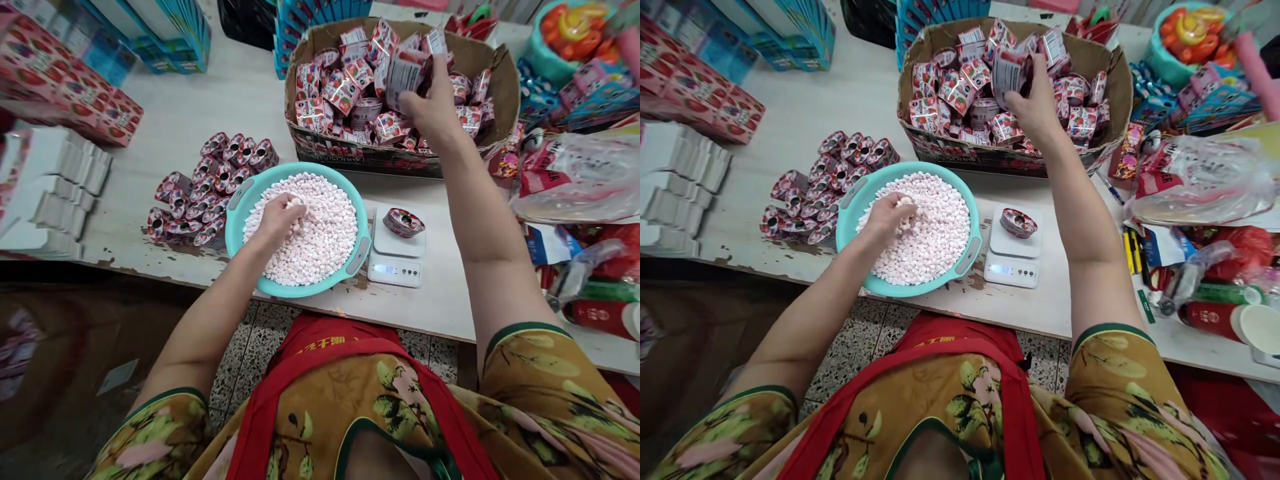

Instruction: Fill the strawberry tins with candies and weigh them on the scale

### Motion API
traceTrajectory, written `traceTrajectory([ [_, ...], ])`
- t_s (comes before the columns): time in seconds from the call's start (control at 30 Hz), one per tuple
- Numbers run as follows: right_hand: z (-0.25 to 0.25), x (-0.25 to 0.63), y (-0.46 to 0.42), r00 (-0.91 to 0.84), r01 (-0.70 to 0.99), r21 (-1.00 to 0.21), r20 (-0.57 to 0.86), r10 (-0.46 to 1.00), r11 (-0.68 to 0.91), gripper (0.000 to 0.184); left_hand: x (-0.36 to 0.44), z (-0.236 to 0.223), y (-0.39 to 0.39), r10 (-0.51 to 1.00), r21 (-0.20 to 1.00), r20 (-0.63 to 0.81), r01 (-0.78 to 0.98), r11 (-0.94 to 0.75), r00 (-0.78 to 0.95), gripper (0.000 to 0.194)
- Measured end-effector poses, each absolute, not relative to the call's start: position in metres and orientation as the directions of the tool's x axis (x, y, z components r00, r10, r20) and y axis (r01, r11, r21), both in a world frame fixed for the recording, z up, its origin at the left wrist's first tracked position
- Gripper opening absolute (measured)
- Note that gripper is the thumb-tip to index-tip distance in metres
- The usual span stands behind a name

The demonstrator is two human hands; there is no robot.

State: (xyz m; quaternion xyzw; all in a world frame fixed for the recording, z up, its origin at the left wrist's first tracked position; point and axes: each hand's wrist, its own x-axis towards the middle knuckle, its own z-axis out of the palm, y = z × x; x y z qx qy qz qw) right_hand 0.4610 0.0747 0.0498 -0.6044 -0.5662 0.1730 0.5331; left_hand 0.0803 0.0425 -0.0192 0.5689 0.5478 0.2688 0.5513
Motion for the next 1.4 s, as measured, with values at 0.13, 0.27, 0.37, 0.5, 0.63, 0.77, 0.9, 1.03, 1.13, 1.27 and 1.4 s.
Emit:
traceTrajectory([
  [0.13, 0.065, 0.423, 0.010, 0.340, 0.439, -0.879, 0.354, 0.871, 0.187, 0.048, 0.079, -0.011, 0.047, 0.861, 0.834, -0.463, -0.225, 0.504, 0.212, 0.036],
  [0.27, 0.050, 0.368, -0.022, 0.431, 0.192, -0.953, 0.297, 0.852, 0.236, 0.046, 0.086, -0.007, 0.049, 0.778, 0.641, -0.609, -0.482, 0.597, 0.154, 0.040],
  [0.37, 0.029, 0.321, -0.030, 0.401, 0.014, -0.985, 0.161, 0.902, 0.170, 0.055, 0.086, 0.002, 0.050, 0.775, 0.575, -0.607, -0.576, 0.581, 0.175, 0.038],
  [0.5, 0.012, 0.264, -0.037, 0.230, -0.013, -0.999, 0.048, 0.972, 0.052, 0.059, 0.086, 0.027, 0.047, 0.869, 0.672, -0.435, -0.556, 0.488, 0.237, 0.042],
  [0.63, 0.012, 0.228, -0.037, 0.089, 0.006, -0.998, 0.064, 0.994, 0.064, 0.054, 0.100, 0.053, 0.041, 0.954, 0.773, -0.232, -0.560, 0.298, 0.188, 0.045],
  [0.77, 0.013, 0.214, -0.034, 0.088, 0.046, -0.997, 0.059, 0.994, 0.055, 0.048, 0.112, 0.058, 0.037, 0.989, 0.802, -0.130, -0.580, 0.145, 0.067, 0.044],
  [0.9, 0.009, 0.213, -0.032, 0.133, 0.123, -0.992, 0.031, 0.991, 0.015, 0.047, 0.117, 0.050, 0.037, 0.995, 0.826, -0.102, -0.559, 0.078, -0.011, 0.043],
  [1.03, 0.005, 0.214, -0.031, 0.140, 0.193, -0.981, 0.048, 0.989, 0.020, 0.039, 0.122, 0.047, 0.037, 0.995, 0.841, -0.097, -0.534, 0.086, 0.006, 0.046],
  [1.13, 0.004, 0.215, -0.031, 0.138, 0.171, -0.985, 0.015, 0.990, -0.009, 0.041, 0.125, 0.046, 0.038, 0.993, 0.852, -0.115, -0.512, 0.109, 0.018, 0.047],
  [1.27, 0.006, 0.217, -0.031, 0.153, 0.185, -0.983, 0.031, 0.988, 0.003, 0.040, 0.125, 0.047, 0.040, 0.992, 0.885, -0.117, -0.449, 0.124, 0.042, 0.046],
  [1.4, 0.008, 0.218, -0.031, 0.150, 0.220, -0.976, 0.027, 0.988, -0.007, 0.043, 0.124, 0.048, 0.038, 0.996, 0.900, -0.080, -0.425, 0.092, 0.048, 0.045],
])
